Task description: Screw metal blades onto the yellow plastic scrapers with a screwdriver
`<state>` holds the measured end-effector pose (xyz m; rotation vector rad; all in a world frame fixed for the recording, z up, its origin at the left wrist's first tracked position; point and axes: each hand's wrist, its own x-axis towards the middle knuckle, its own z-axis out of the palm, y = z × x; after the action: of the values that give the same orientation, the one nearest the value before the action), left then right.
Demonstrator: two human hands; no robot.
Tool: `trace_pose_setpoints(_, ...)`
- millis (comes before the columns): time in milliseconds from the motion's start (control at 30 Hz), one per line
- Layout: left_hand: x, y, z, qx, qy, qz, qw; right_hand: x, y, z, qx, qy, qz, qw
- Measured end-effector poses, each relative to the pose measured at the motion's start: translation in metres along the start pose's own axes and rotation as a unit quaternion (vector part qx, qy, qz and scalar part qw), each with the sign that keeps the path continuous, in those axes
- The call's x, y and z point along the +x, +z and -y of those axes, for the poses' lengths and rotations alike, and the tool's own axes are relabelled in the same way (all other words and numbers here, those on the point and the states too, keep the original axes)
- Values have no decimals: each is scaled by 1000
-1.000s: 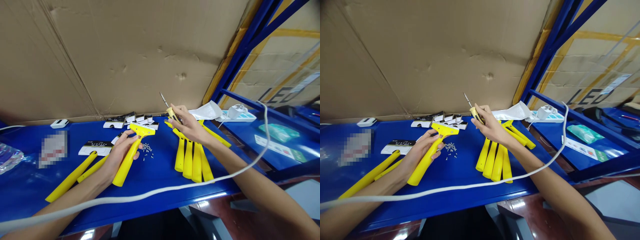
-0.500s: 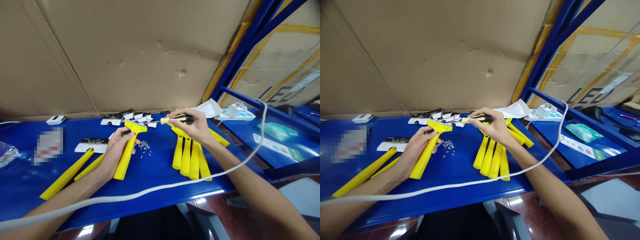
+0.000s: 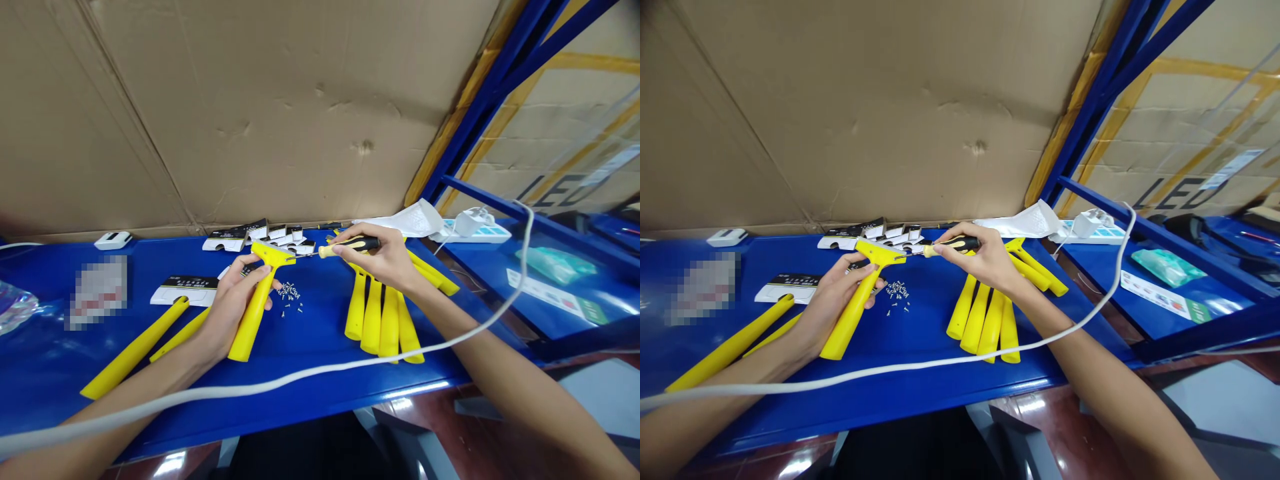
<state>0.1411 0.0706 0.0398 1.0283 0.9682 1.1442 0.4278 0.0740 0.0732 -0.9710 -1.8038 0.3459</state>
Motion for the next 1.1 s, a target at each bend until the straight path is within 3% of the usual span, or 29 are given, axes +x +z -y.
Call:
trace_pose_setpoints(467,-3,1,-1,23,13,2,1000,0,0,0,-2,9,-3,1000)
trace_pose_setpoints(667,-5,2,-4,28,18,-21,999,-2,-1,0,89,-27,63,994)
trace_pose_setpoints(967,-9,4,-8,26,21,-3,999,-2,3,-1,61,-2,-39,997)
trace_pose_setpoints(1100,-11,5,-9,28,16,-2,999,-3,3,-1,99,-9,-6,995)
